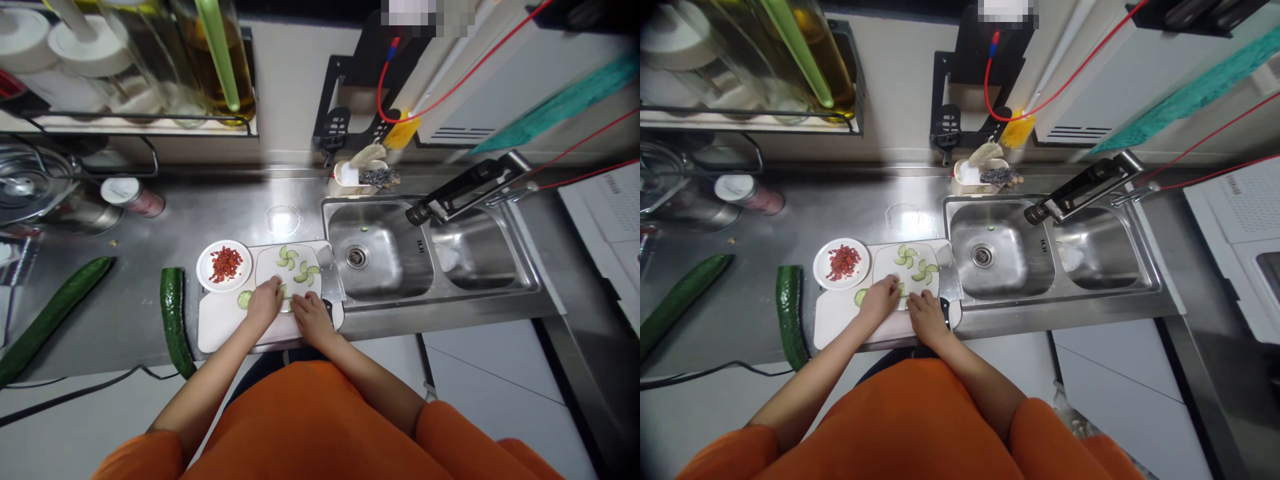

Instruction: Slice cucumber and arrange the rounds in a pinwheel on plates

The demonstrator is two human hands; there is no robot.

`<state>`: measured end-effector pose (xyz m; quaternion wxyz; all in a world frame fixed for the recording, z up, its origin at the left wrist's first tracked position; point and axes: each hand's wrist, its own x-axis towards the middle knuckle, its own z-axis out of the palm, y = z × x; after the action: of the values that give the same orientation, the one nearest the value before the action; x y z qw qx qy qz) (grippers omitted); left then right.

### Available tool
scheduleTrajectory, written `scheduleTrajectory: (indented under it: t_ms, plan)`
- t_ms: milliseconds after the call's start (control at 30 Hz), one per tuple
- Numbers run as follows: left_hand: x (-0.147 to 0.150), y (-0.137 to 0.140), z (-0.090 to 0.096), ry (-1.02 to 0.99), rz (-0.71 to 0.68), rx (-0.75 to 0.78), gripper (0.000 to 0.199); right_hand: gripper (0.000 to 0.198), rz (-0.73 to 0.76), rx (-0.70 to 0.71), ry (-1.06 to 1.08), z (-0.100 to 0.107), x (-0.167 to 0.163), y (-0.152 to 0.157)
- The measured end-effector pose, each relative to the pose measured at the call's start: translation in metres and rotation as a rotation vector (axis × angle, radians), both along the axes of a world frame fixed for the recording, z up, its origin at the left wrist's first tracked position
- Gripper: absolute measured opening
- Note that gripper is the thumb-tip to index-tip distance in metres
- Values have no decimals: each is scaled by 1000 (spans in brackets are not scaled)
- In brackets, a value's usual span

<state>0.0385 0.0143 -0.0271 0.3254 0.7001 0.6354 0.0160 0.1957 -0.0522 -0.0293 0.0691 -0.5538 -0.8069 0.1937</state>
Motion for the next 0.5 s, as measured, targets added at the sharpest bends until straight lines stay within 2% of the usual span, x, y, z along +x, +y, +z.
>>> scheduleTrajectory:
  t_ms: [200,500]
  plan:
    - [-2,-8,-7,23,-171,168,22,31,36,-15,-41,0,0,-3]
    - [-1,-17,-21,61,-184,329,21,32,70,-61,-58,2,2,0]
